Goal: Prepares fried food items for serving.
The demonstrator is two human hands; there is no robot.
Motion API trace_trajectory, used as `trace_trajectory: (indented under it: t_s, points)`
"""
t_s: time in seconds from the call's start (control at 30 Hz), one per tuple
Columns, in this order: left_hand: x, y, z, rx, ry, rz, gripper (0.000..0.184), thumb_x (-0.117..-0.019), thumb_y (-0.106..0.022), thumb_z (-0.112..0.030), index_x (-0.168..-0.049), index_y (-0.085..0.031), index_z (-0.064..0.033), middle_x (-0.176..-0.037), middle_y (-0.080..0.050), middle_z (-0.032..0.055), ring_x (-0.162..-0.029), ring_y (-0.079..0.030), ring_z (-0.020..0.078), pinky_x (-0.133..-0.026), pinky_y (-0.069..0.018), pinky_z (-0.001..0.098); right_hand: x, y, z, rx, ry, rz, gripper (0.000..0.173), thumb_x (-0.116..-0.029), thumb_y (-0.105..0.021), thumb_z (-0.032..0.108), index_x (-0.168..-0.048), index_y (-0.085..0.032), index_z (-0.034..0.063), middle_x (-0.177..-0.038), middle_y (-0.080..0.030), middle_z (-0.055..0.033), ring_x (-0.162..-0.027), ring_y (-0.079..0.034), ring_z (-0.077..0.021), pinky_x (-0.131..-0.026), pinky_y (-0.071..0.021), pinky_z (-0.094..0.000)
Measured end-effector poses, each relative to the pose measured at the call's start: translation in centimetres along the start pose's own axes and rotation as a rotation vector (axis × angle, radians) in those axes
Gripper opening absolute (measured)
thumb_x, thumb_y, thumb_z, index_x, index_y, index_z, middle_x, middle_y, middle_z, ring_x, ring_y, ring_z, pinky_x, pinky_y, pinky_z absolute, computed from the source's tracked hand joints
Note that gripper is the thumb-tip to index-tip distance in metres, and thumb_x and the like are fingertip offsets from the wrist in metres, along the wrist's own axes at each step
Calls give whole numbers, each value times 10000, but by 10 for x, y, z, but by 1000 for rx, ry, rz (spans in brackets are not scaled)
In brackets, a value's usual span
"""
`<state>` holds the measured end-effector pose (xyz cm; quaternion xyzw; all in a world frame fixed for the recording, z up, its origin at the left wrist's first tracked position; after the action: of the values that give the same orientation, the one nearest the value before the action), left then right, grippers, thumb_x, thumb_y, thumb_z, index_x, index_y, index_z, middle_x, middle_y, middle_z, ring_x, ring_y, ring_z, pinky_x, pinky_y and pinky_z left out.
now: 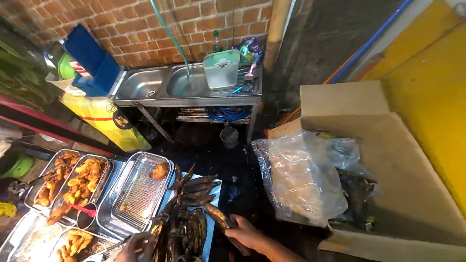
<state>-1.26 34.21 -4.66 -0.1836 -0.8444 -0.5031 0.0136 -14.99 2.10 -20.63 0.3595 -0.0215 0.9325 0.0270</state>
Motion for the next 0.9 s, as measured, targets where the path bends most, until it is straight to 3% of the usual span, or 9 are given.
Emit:
trace_trajectory:
  t_s: [0.13, 0.23, 0.3, 0.4, 0.47, 0.57, 0.67, 0.77, 0.9]
  points:
    - [-99, -49, -85, -192, -153, 175, 623, -918, -672, -538, -1405, -592, -158, -1271, -697, 38, -1138, -686, 198, -990, -570, 481, 82, 74, 3, -342, 103, -67, 491, -804, -776, 157, -1266, -637, 59, -1103, -717, -116, -961, -721, -244, -847, -627, -451]
    - [-167, -85, -96, -312, -23, 297, 767, -917, -638, -627, -1499, -489, -151, -1394, -612, 131, -1259, -613, 313, -1061, -498, 568, 147, 153, -9, -361, 217, -477, 599, -821, -739, 226, -1345, -545, 11, -1092, -710, -109, -917, -724, -201, -792, -636, -412]
    - [-200, -100, -85, -373, 155, 310, 752, -956, -565, -642, -1471, -507, -98, -1351, -623, 203, -1241, -614, 384, -1037, -486, 616, 178, 208, -31, -198, 286, -868, 676, -885, -741, 314, -1394, -491, -54, -1170, -663, -123, -988, -679, -123, -856, -605, -331]
    - [-218, -110, -84, -345, 398, 290, 772, -971, -497, -688, -1289, -637, 1, -1233, -668, 253, -1185, -641, 398, -1005, -491, 614, 205, 273, -70, 53, 285, -1216, 843, -930, -761, 389, -1443, -337, -129, -1347, -528, -310, -1102, -637, -259, -901, -581, -384]
    - [-221, -115, -90, -353, 442, 294, 795, -958, -497, -708, -1258, -654, 11, -1233, -669, 255, -1187, -643, 395, -1005, -496, 611, 204, 292, -75, 175, 233, -1241, 941, -910, -766, 428, -1498, -283, -126, -1456, -423, -378, -1228, -581, -366, -978, -550, -443]
    - [-228, -129, -85, -318, 410, 322, 787, -958, -506, -705, -1350, -612, -31, -1276, -661, 231, -1228, -623, 379, -1039, -476, 608, 158, 258, -40, 300, 290, -1018, 789, -902, -740, 465, -1435, -469, -50, -1364, -554, -308, -1199, -608, -371, -992, -544, -497]
    - [-242, -147, -68, -251, 344, 271, 843, -898, -596, -724, -1404, -556, -50, -1283, -656, 219, -1217, -627, 366, -1040, -486, 595, 79, 161, 10, 412, 414, -464, 586, -941, -707, 446, -1397, -570, 105, -1244, -681, -111, -1074, -691, -218, -921, -602, -429]
    - [-244, -152, -63, -346, 326, 241, 1116, -780, -638, -824, -1508, -414, -8, -1417, -554, 254, -1302, -566, 387, -1080, -471, 566, 7, 68, 40, 376, 287, -110, 1035, -803, -837, 491, -1612, -286, 151, -1461, -526, -158, -1170, -652, -281, -975, -578, -468]
    - [-241, -153, -60, -374, 247, 251, 1218, -691, -694, -851, -1535, -375, -34, -1508, -464, 251, -1367, -505, 385, -1120, -443, 547, -85, 24, 44, 388, 169, -245, 1505, -548, -961, 557, -1662, -49, 117, -1552, -368, -261, -1246, -592, -396, -974, -573, -507]
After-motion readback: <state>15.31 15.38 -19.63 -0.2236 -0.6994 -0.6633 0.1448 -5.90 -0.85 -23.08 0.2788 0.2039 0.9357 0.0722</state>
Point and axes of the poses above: each hand's wrist, its own x-axis away from the middle knuckle, its own y-axis out of the back of the hand, z = x × y, the point moved 5 cm from there along -x, towards the middle knuckle
